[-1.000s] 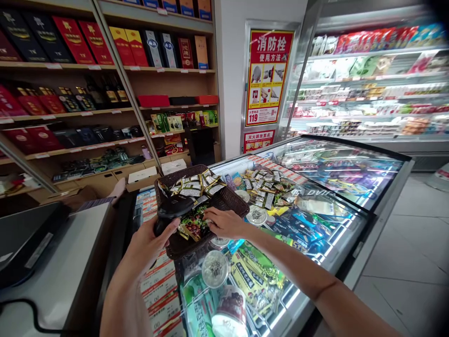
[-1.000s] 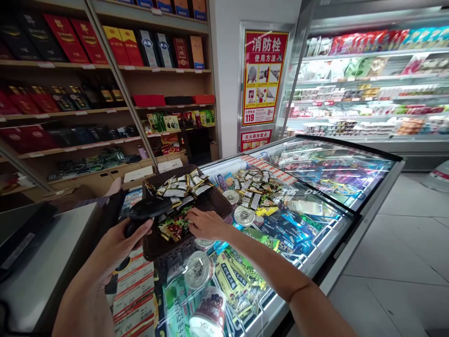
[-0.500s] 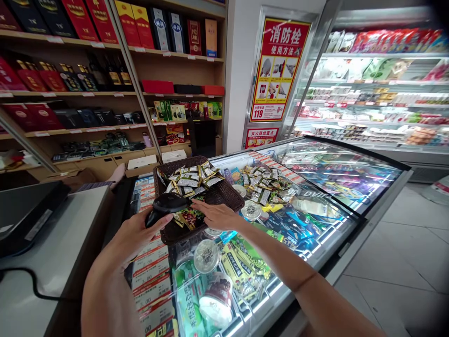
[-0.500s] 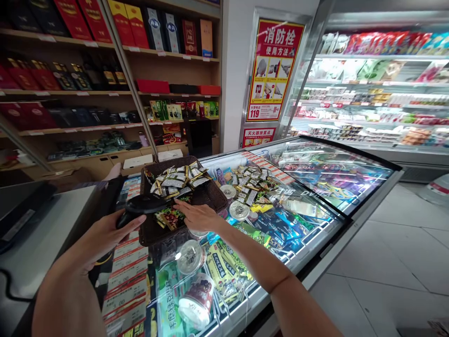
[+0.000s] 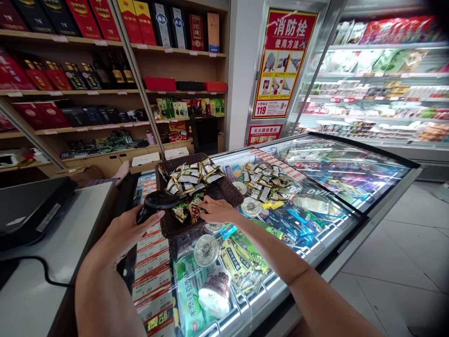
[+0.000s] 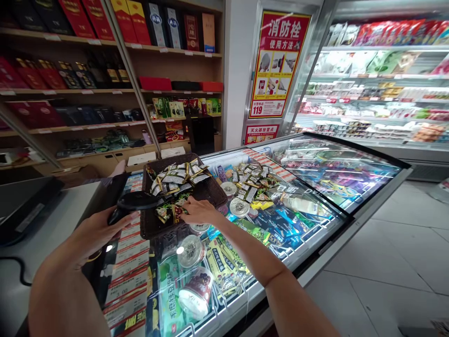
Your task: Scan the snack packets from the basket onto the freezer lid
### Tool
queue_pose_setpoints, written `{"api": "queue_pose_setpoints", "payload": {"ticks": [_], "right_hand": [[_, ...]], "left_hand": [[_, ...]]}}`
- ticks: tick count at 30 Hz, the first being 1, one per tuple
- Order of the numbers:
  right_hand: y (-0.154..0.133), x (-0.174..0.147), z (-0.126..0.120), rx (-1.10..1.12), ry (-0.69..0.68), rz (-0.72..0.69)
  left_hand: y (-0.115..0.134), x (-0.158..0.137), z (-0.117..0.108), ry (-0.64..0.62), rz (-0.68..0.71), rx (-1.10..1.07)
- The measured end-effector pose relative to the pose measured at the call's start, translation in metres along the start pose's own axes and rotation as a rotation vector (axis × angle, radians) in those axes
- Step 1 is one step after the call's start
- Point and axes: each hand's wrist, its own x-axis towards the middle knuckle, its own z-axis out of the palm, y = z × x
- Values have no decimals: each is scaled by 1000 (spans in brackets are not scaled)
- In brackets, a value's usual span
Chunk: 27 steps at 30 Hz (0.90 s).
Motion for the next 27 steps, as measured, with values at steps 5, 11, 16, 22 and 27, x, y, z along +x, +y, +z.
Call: {"api": "queue_pose_setpoints", "payload": {"ticks": [5, 11, 16, 22, 27], "right_hand": [[-6, 1, 1, 55, 90, 189], [-7, 5, 0, 84, 119, 338], [-7, 1, 0, 109, 182, 253], [-5, 2, -1, 47, 135, 347], [4, 2, -6, 66, 122, 339]], "left_hand": [[5, 0, 2, 0, 3, -29], [10, -4, 5, 6, 48, -123], [15, -8, 4, 11, 69, -176], [15, -5, 6, 9, 116, -213], [10, 2, 13, -1, 128, -233]]}}
